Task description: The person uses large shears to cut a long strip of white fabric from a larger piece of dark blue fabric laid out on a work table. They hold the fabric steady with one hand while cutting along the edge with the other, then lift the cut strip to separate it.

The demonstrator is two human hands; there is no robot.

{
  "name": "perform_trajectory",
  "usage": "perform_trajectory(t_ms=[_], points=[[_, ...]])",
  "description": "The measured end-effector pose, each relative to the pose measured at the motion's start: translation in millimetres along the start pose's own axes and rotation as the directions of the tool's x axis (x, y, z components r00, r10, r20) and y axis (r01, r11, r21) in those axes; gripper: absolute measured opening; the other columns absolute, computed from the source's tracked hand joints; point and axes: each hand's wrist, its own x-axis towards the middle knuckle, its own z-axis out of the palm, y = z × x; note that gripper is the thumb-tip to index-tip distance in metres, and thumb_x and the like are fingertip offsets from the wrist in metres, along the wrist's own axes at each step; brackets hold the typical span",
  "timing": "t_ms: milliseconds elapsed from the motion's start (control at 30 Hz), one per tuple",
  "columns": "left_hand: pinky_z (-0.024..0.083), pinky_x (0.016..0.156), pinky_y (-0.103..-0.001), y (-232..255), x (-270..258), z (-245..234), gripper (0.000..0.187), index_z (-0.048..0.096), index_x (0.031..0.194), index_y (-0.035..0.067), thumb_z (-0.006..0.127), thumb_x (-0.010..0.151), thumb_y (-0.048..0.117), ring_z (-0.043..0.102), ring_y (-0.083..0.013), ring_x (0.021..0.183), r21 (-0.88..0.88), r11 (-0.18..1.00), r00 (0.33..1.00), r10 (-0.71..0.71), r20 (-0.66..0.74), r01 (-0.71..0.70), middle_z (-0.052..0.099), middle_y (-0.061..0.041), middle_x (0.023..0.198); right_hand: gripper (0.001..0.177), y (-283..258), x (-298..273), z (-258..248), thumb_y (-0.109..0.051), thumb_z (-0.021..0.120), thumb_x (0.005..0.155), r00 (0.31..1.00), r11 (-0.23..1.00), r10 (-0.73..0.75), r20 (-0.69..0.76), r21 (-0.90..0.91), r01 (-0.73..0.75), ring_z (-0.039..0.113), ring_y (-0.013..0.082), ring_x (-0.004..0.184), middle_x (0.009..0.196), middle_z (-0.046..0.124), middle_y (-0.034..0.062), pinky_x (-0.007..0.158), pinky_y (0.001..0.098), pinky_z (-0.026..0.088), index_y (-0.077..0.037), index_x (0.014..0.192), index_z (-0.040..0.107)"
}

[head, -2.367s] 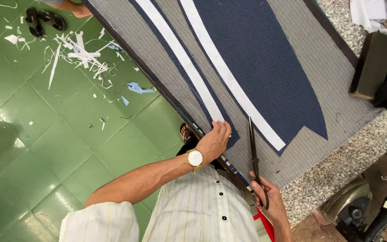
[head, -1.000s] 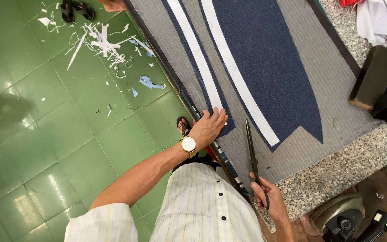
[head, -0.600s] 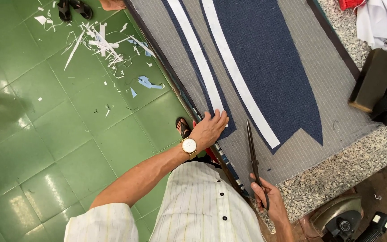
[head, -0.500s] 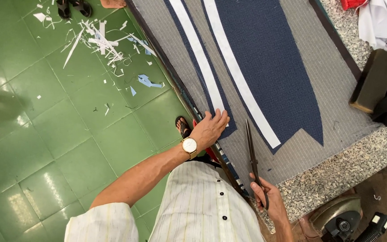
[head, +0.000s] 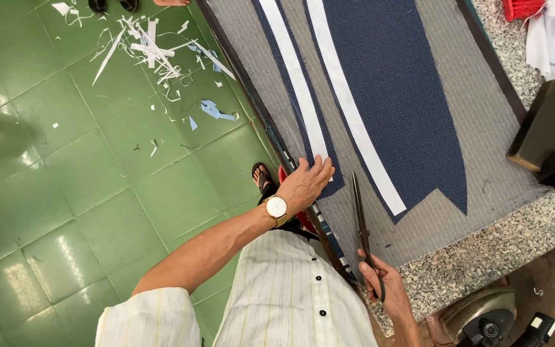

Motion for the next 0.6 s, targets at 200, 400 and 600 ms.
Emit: perform_trajectory(t_ms=[200, 400, 600], points=[[0.045, 0.097, -0.049, 0.9, -1.0, -0.4, 0.068, 0.028, 0.161, 0.011, 0.044, 0.102, 0.042, 0.037, -0.0325, 0.139, 0.005, 1.0, 1.0, -0.006, -0.016, 0.006, 0.033, -0.015, 0.159, 0.055, 4.3, -0.6, -0.3, -0.029, 0.068, 0.092, 1.0, 0.999, -0.005, -0.006, -0.033, 0.004, 0.043, 0.016, 0.045, 0.055, 0.046, 0.0047, 0.039, 0.0303, 0.038, -0.012, 0.144, 0.066], [0.046, 0.097, -0.049, 0.5, -1.4, 0.3, 0.068, 0.029, 0.16, 0.011, 0.045, 0.102, 0.042, 0.038, -0.0328, 0.137, 0.012, 1.0, 0.999, -0.016, -0.047, 0.017, 0.035, -0.015, 0.157, 0.054, 10.8, 1.1, -0.6, -0.026, 0.07, 0.091, 1.0, 1.0, -0.007, 0.001, 0.014, 0.007, 0.041, 0.0162, 0.042, 0.051, 0.044, 0.0052, 0.038, 0.0317, 0.036, -0.011, 0.143, 0.067], [0.045, 0.098, -0.049, 0.8, -4.0, 1.6, 0.068, 0.028, 0.161, 0.011, 0.044, 0.102, 0.041, 0.036, -0.0328, 0.138, 0.004, 1.0, 0.998, -0.025, -0.05, 0.026, 0.033, -0.015, 0.158, 0.054, 13.7, 0.9, -1.2, -0.027, 0.071, 0.091, 1.0, 1.0, 0.002, -0.01, -0.007, -0.003, 0.044, 0.0161, 0.043, 0.054, 0.047, 0.0042, 0.038, 0.0301, 0.038, -0.012, 0.142, 0.069]])
